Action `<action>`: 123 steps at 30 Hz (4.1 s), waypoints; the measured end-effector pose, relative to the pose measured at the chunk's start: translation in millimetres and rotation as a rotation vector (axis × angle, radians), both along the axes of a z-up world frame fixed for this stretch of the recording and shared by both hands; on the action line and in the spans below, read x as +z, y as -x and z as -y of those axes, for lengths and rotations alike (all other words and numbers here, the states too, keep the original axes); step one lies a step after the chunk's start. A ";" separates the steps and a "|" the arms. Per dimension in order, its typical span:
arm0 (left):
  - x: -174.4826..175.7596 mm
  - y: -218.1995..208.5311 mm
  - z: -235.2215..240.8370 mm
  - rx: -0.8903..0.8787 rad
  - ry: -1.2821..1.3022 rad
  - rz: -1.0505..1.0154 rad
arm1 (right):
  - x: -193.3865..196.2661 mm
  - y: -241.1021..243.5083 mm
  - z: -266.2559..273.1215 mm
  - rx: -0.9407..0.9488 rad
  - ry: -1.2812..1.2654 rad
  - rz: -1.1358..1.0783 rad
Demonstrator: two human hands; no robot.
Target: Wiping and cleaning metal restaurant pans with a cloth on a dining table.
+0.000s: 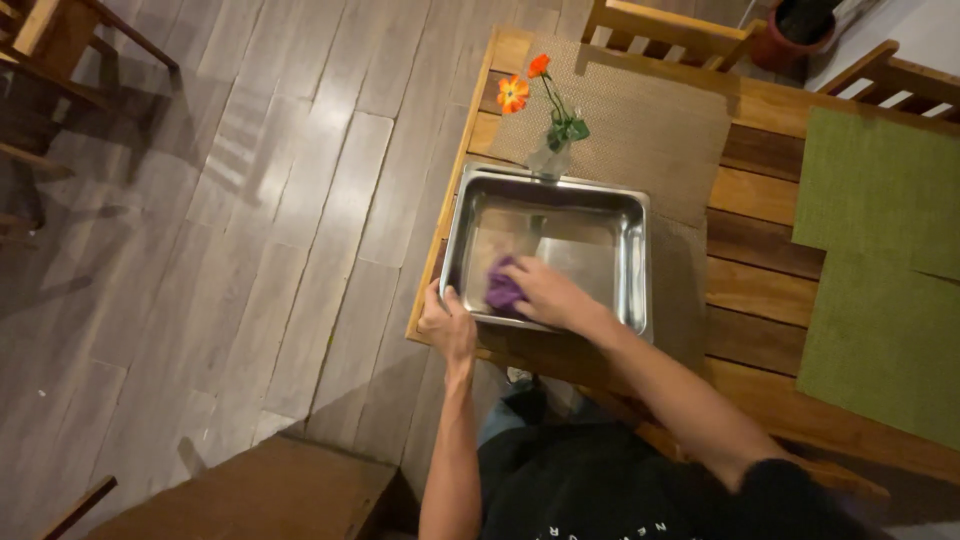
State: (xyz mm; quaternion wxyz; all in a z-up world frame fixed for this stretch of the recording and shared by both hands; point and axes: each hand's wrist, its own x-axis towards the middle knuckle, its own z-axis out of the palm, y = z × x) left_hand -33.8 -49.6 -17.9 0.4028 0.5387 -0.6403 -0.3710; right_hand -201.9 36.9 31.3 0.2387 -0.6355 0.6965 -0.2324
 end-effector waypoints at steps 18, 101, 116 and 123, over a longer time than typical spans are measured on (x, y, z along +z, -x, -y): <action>14.0 -2.5 0.2 -0.045 -0.026 -0.028 | -59.6 22.9 24.4 -0.339 0.216 -0.167; 132.2 188.7 -159.4 -0.797 -0.235 -0.775 | 104.9 219.0 -362.4 -0.922 1.037 0.562; 96.1 222.0 -242.0 -0.719 -0.277 -0.543 | 143.7 113.1 -285.6 -0.775 0.704 -0.480; 61.6 222.6 -229.5 -0.615 -0.423 -0.688 | 141.1 106.2 -261.3 -0.554 0.702 -0.464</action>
